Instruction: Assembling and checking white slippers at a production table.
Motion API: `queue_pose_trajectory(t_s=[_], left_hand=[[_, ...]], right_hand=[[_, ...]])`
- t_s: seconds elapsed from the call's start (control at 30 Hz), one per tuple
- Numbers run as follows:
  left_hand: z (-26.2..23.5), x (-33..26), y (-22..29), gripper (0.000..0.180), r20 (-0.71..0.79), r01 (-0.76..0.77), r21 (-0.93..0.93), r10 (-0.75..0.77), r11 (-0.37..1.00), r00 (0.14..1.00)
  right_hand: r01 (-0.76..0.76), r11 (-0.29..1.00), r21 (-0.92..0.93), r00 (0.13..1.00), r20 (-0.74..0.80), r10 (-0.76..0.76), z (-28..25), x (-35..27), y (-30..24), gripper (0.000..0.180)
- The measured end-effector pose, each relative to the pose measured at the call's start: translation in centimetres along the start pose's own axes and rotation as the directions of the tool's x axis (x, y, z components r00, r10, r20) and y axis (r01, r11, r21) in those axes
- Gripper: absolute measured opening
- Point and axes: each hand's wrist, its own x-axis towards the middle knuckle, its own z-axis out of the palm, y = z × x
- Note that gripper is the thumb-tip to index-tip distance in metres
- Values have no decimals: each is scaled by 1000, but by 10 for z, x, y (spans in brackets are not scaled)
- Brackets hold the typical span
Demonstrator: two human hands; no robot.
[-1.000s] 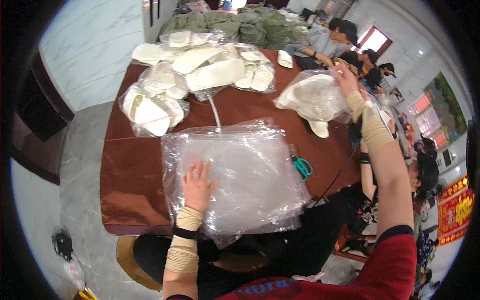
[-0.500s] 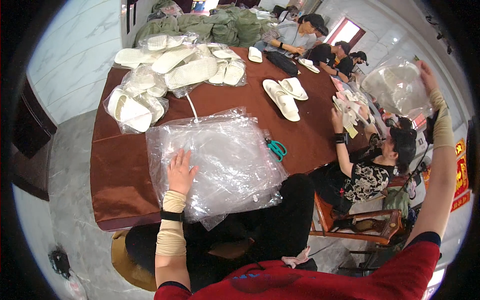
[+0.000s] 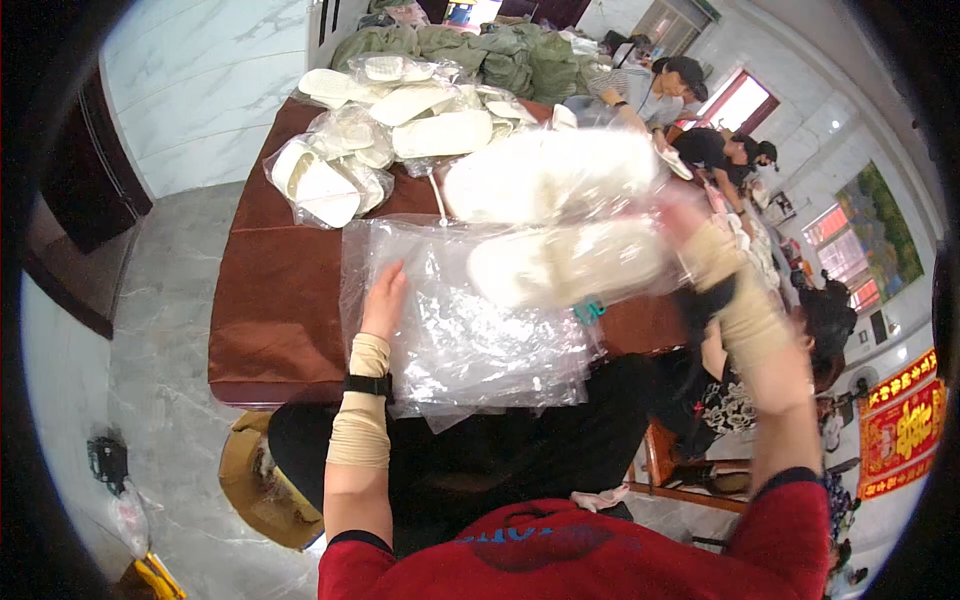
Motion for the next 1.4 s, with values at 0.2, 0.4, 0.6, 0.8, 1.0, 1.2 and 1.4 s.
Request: queue_pose_trajectory(t_s=[0.2, 0.4, 0.6, 0.8, 1.0, 1.2, 1.4], left_hand=[[-14, 1, 7, 40, 7, 254, -566, -304, 784, 953], [1, -13, 23, 35, -159, -104, 211, 139, 972, 978], [20, -30, 51, 34, -8, -151, 788, 255, 597, 967], [17, -28, 35, 24, 17, -117, 646, 140, 754, 990], [14, -28, 76, 8, -84, -115, 184, 132, 976, 988], [-28, -50, 81, 28, -147, 46, 378, 11, 925, 989], [-38, -59, 23, 53, -38, -32, 765, 95, 644, 995]], right_hand=[[-156, 982, -106, 886, -454, 92, -23, 60, 247, 21], [146, 860, -488, 873, -345, -344, -37, 61, 268, 22], [243, 871, -427, 860, -320, -397, 21, 30, 187, 29], [391, 151, -908, 782, 241, -574, 8, 39, 211, 45], [199, 117, -973, 823, 101, -560, -34, 33, 231, 29], [94, 73, -993, 896, 53, -442, -39, 37, 234, 19], [518, 111, -848, 668, 320, -671, 34, 52, 207, 3]])
